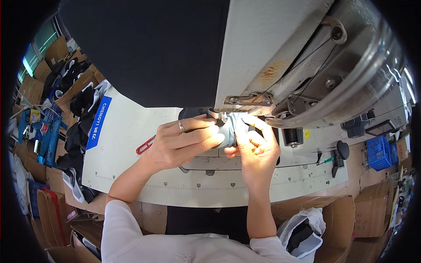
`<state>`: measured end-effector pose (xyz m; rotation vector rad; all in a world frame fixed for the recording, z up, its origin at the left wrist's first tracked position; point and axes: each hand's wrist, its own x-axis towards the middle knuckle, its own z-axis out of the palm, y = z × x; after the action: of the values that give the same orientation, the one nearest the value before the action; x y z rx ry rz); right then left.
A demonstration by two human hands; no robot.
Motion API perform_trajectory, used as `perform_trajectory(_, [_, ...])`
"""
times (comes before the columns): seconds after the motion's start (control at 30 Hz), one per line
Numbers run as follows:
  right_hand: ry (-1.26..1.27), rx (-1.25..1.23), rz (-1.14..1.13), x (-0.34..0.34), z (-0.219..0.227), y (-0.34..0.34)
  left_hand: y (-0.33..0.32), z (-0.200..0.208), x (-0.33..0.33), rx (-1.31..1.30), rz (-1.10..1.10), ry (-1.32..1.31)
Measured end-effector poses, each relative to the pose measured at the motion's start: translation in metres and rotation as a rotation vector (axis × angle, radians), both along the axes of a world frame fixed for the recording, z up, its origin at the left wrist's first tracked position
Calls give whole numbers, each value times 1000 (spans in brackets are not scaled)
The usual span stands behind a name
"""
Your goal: The person stitches shoe components together using a sewing machine and trims excess thread using thread snips.
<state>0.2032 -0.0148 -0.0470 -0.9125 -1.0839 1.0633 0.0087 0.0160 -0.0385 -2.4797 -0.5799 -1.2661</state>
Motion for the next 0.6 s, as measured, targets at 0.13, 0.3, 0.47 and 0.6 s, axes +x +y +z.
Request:
perform_trajectory(0.13, [50, -16, 9, 2, -3, -1, 2, 0, 1, 0, 14, 4])
perform_trajectory(0.3, [-844, 744, -418, 27, -22, 6, 6, 1, 2, 7, 18, -42])
perform_trajectory(0.47, [-911, 1008, -353, 30, -5, 27, 8, 1, 2, -26, 18, -28])
perform_trajectory(0.6, [-956, 1006, -332, 33, -12, 31, 12, -1, 3, -33, 14, -74])
